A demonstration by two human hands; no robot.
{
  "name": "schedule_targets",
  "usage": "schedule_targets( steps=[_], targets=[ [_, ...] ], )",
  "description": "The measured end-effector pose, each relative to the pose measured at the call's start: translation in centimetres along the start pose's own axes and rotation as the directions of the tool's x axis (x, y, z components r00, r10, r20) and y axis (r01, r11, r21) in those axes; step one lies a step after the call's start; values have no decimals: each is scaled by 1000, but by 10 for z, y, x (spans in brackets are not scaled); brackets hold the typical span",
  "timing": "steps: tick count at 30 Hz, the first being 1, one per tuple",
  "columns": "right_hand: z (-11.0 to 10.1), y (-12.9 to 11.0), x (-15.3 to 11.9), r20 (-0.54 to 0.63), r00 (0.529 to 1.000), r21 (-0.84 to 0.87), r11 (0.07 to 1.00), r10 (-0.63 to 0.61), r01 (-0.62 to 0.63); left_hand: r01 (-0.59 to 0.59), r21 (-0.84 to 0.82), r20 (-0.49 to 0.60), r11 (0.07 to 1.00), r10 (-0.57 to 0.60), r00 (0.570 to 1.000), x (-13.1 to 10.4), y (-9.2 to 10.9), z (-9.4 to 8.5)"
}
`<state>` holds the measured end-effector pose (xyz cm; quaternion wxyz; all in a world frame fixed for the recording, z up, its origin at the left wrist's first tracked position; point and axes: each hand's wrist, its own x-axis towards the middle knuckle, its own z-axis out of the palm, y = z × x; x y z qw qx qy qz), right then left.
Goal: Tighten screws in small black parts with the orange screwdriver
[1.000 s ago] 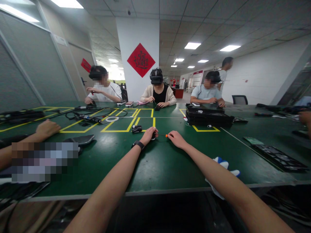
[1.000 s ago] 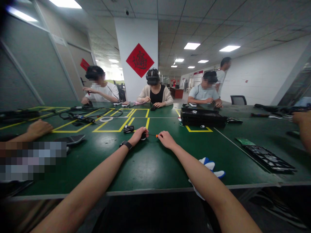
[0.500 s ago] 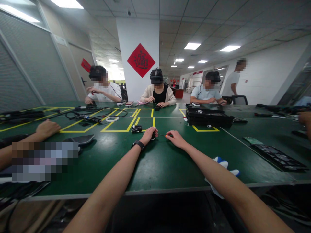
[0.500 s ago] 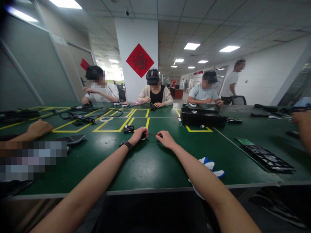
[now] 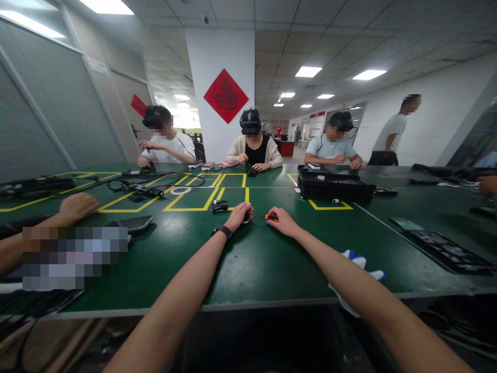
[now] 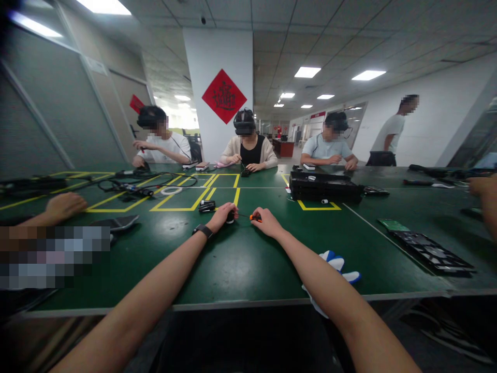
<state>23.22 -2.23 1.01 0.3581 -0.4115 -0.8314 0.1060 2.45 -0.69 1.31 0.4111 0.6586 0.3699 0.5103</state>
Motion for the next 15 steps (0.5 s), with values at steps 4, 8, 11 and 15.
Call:
schedule_targets(
  steps=[4, 8, 11, 15],
  targets=[
    [2, 3, 3, -8, 1000, -89, 996, 9, -10, -8, 118, -18, 993, 11, 1000, -2, 1, 0],
    [1, 8, 4, 58, 998, -84, 996, 34, -29, -23, 131, -10, 991, 25, 1000, -2, 0, 0],
    [-3, 7, 3, 48, 999, -2, 1000, 7, -7, -39, 121, -4, 992, 40, 999, -1, -1, -1],
    [-7, 1, 2, 26, 996, 299, 950, 83, -87, -4, 42, -28, 999, 6, 1000, 0, -3, -3]
  ],
)
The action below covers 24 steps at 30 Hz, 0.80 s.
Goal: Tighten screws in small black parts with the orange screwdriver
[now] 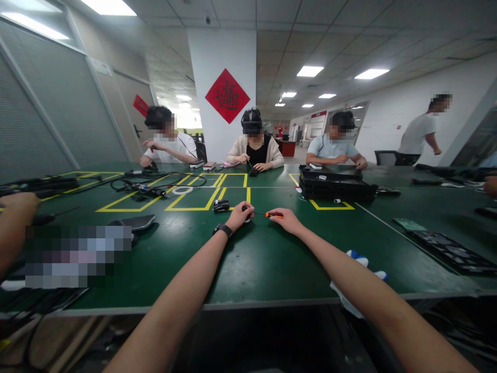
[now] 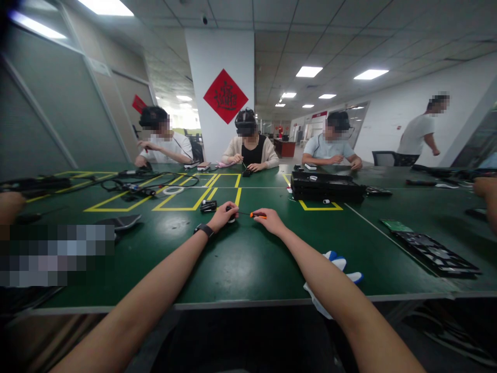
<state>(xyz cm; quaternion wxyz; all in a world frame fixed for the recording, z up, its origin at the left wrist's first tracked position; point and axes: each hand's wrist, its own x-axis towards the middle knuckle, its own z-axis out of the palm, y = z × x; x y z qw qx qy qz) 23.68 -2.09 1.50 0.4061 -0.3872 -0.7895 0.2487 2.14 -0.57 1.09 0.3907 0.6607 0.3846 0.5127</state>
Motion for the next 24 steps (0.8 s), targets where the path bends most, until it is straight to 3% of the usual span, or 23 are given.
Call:
schedule_targets(
  steps=[3, 6, 8, 15, 24],
  targets=[
    [6, -6, 2, -70, 980, 365, 919, 187, -150, 35, -74, -27, 997, -37, 999, 0, -1, 0],
    [14, -12, 6, -167, 937, 692, 713, 306, -110, 56, -127, 9, 990, -55, 998, 1, -1, 4],
    [18, -16, 7, -148, 933, 796, 600, 329, -85, 60, -144, 33, 988, -56, 998, 0, -1, 8],
    [24, -18, 5, -69, 912, 832, 528, 404, -171, 27, -142, 18, 990, -24, 1000, 1, -1, 13],
    [22, -22, 0, -11, 960, 853, 503, 281, -137, 31, -130, -9, 991, -33, 999, 2, -4, 10]
  ],
)
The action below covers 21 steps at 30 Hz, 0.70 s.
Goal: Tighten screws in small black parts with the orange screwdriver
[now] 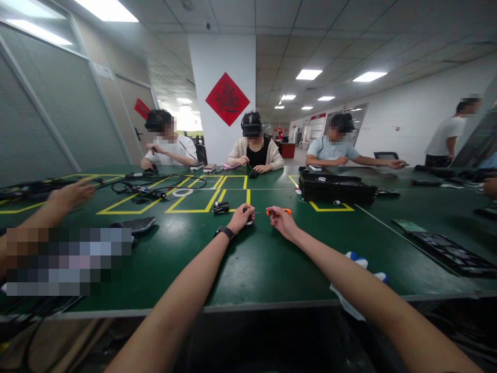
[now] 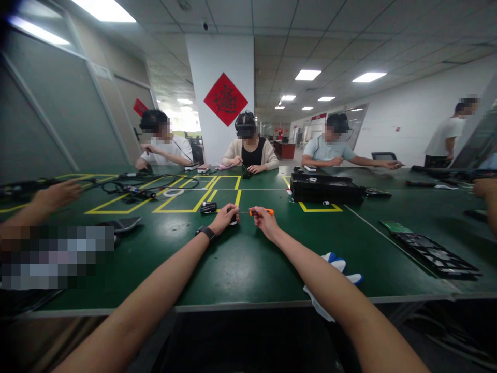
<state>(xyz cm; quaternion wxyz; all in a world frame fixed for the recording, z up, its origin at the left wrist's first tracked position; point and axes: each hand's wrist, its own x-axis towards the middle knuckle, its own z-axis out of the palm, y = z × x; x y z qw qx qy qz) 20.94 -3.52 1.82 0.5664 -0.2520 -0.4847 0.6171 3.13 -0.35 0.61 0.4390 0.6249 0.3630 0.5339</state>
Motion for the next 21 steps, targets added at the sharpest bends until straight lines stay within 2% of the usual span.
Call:
schedule_targets(
  steps=[6, 10, 13, 17, 21],
  targets=[
    [-1, 3, 2, -53, 998, -16, 999, 27, -28, 10, -29, 22, 1000, -10, 1000, 0, 1, 0],
    [-2, 3, 2, 14, 1000, 20, 1000, -24, 24, 42, -73, 56, 996, -38, 998, -1, 4, 0],
    [-2, 3, 2, 56, 998, 57, 998, 4, -7, 40, -104, 44, 994, -35, 998, -1, 3, -1],
    [-2, 2, 3, 54, 995, 67, 994, 86, -89, 57, -149, 15, 987, -56, 998, 2, -3, -4],
    [0, 2, 1, 37, 997, 47, 997, 66, -68, 96, -211, 17, 973, -95, 995, 6, -7, -6]
  ],
)
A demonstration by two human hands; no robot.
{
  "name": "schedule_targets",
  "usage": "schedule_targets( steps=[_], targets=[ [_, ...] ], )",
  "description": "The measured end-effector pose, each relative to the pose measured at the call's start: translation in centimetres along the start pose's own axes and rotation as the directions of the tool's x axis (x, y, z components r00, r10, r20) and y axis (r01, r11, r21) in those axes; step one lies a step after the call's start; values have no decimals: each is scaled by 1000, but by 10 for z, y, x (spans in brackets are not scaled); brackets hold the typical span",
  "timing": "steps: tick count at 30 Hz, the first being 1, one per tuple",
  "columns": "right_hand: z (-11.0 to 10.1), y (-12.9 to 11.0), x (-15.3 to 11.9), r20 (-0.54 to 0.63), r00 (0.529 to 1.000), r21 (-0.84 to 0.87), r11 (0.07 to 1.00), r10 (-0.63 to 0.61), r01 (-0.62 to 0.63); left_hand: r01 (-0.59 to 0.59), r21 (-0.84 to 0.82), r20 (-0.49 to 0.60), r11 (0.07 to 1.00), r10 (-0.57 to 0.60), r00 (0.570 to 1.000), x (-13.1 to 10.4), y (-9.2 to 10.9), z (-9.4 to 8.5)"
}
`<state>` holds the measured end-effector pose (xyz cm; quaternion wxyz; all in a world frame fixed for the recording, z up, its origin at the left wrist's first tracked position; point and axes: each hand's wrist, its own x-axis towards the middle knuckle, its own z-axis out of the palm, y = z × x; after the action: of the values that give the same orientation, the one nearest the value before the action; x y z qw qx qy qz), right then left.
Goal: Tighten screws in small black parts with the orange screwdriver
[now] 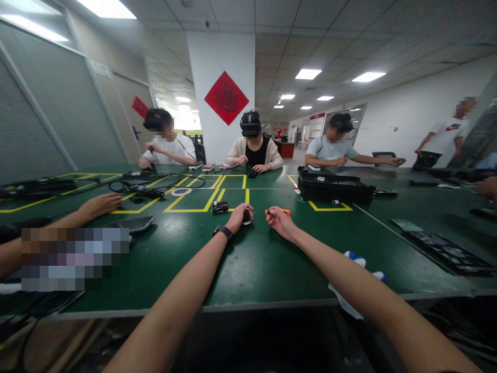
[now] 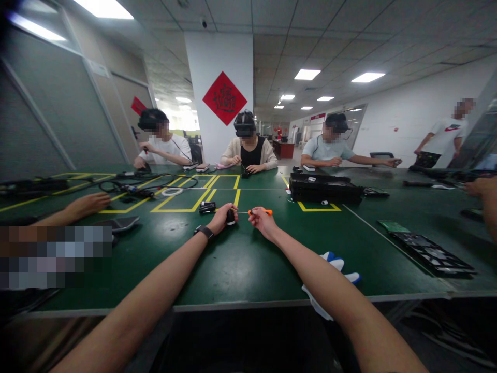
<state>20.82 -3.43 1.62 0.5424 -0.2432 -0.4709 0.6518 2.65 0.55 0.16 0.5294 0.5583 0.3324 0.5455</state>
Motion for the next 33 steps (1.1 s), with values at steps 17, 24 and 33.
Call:
schedule_targets(
  steps=[17, 24, 33],
  targets=[
    [2, -2, -2, 9, 1000, -24, 1000, -13, 13, 20, 10, -10, 1000, -20, 1000, -2, 3, 2],
    [7, -5, -3, 7, 1000, -21, 1000, 13, -13, 21, 22, -18, 1000, -20, 1000, -3, 4, 3],
    [-1, 0, 0, 5, 998, -12, 998, -62, 62, -8, 54, 6, 999, 8, 1000, -3, 3, 2]
  ],
)
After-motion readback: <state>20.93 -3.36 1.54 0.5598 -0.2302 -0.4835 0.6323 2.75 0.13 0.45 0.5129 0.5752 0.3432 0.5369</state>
